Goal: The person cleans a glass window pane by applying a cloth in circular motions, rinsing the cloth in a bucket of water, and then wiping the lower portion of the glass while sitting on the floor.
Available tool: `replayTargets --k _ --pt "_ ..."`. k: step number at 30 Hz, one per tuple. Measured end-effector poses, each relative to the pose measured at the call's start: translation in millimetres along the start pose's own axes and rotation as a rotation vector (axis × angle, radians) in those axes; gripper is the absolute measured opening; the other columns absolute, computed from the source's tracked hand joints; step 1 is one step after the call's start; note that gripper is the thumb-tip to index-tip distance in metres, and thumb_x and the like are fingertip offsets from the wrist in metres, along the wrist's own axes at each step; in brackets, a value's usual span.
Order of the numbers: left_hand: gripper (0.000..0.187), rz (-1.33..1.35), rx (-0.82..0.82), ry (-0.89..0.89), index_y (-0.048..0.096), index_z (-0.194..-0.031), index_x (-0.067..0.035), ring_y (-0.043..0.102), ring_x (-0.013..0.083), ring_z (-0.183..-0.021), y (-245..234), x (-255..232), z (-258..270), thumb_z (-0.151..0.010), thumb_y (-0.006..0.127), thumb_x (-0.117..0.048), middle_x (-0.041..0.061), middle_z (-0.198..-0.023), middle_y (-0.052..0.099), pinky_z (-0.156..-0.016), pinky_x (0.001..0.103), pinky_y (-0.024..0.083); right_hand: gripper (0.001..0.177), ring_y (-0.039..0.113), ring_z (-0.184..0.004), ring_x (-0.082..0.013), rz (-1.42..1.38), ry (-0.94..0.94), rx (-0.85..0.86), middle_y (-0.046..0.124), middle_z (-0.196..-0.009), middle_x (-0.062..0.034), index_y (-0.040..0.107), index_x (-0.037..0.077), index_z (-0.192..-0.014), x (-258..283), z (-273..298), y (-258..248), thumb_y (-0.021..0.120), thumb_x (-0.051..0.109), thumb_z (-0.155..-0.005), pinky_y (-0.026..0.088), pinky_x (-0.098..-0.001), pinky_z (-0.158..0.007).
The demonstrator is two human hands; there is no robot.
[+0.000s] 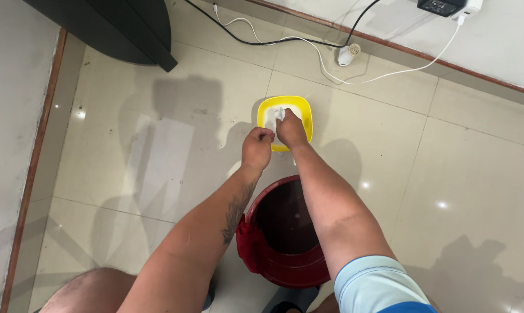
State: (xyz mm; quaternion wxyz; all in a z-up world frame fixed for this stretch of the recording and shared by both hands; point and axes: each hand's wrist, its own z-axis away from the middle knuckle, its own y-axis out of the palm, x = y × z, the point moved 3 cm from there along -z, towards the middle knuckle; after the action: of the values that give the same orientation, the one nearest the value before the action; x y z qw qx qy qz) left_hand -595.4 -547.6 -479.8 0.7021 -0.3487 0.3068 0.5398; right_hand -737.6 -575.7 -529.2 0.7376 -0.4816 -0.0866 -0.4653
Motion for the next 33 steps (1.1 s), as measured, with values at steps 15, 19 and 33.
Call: replayTargets --k 15,19,33 --pt "0.019 -0.022 -0.031 0.093 0.071 -0.107 -0.002 0.071 0.0212 -0.096 -16 2 -19 -0.094 0.06 -0.01 0.012 -0.103 0.076 -0.089 0.03 0.054 0.03 0.07 -0.098 -0.0261 -0.308 -0.039 -0.147 0.073 -0.108 -0.0147 0.069 0.007 -0.117 -36 -7 -17 0.064 0.031 -0.099 0.054 -0.0365 -0.087" --pt "0.024 -0.061 -0.036 0.023 0.071 -0.114 -0.003 0.07 0.0211 -0.099 -31 -33 17 -0.095 0.06 -0.013 0.011 -0.108 0.075 -0.091 0.031 0.053 0.032 0.069 -0.102 -0.0248 -0.542 0.061 -0.168 0.073 -0.11 -0.0112 0.067 0.011 -0.124 -22 26 -37 0.063 0.03 -0.099 0.055 -0.0343 -0.088" --pt "0.108 1.265 0.371 -0.261 0.056 -0.138 0.007 0.055 0.0352 -0.132 -190 -377 323 -0.092 0.018 -0.083 0.021 -0.138 0.061 -0.118 0.05 0.038 0.034 0.065 -0.118 -0.0356 -1.679 -0.148 0.77 0.066 -0.124 -0.0213 0.06 -0.002 -0.127 353 405 -230 0.055 0.021 -0.102 0.053 -0.0479 -0.105"
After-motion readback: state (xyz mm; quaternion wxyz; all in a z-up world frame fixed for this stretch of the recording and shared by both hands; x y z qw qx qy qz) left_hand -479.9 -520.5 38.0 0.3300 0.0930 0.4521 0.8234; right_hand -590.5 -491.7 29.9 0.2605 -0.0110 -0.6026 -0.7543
